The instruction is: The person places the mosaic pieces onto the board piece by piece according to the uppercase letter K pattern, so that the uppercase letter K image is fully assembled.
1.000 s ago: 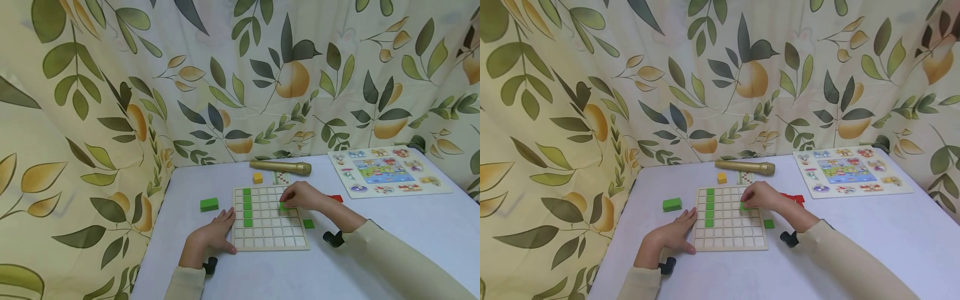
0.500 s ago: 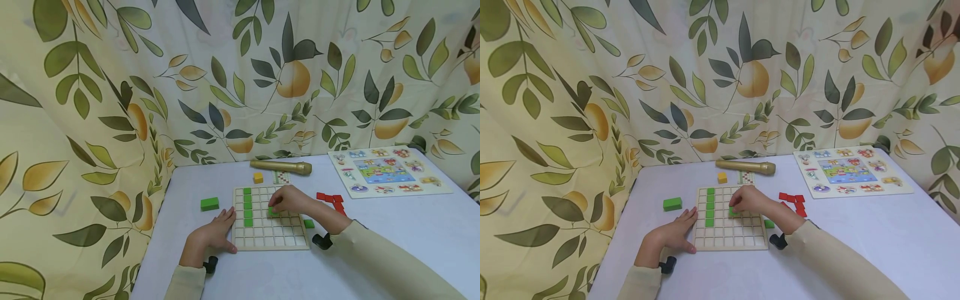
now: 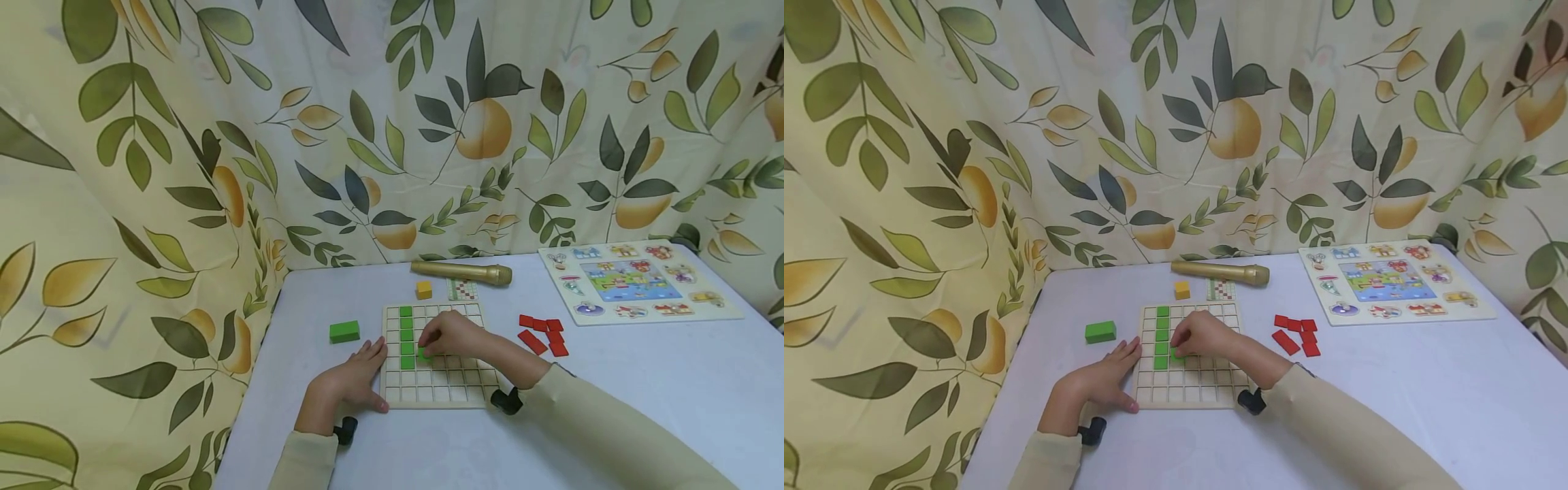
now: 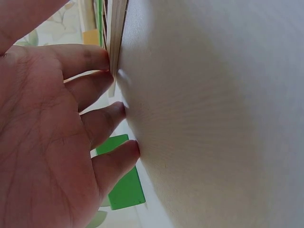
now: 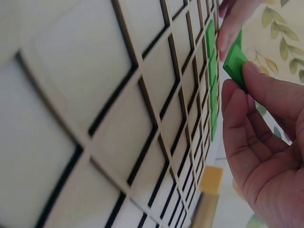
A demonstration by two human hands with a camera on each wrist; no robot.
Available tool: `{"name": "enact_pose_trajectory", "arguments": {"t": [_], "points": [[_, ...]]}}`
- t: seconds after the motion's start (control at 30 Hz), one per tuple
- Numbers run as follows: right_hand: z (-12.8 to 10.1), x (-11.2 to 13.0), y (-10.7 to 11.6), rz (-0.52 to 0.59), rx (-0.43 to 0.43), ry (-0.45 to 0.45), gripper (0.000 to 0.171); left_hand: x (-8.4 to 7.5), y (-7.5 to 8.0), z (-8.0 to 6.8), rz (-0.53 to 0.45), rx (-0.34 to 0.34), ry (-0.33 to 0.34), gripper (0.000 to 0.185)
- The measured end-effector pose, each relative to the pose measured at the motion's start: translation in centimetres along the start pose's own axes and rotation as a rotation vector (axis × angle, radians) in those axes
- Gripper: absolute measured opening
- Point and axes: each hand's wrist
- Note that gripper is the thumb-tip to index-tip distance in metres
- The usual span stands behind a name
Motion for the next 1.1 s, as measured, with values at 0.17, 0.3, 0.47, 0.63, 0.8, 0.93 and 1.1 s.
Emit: {"name": "enact_pose_trajectory", "arguments": {"t": [0.17, 0.3, 0.47, 0.63, 0.8, 0.93, 1.1], "points": [[0.4, 0.5, -1.0, 0.017, 0.006, 0.005, 0.006, -0.1, 0.2, -0.1, 0.003, 0.005, -0.001, 0.113], [0.6, 0.6, -1.9, 0.039, 0.013, -0.003, 0.006, 0.0, 0.1, 0.0, -0.001, 0.008, -0.007, 0.113], [0.8, 0.9, -2.7, 0.033, 0.026, -0.022, 0.006, 0.1, 0.1, 0.2, 0.001, 0.009, -0.013, 0.114], [1.0, 1.4, -3.1, 0.023, 0.037, -0.012, 0.005, 0.0, 0.1, 0.2, 0.015, 0.006, -0.004, 0.114], [0.9, 1.6, -3.7, -0.010, 0.047, -0.005, 0.006, 0.0, 0.1, 0.3, 0.019, 0.011, 0.002, 0.114], [0.9, 1.7, -4.2, -0.031, 0.048, 0.005, 0.006, 0.0, 0.0, 0.3, 0.018, 0.013, 0.004, 0.114], [0.9, 2.2, -4.4, -0.061, 0.062, 0.021, 0.006, 0.0, 0.0, 0.2, 0.012, 0.008, 0.008, 0.113]]}}
Point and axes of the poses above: each hand's wrist, its own z-axis towards the middle knuckle, its own y-axis out of the back of the hand, x = y × z, and after that the axes turned 6 degrees about y, right-handed
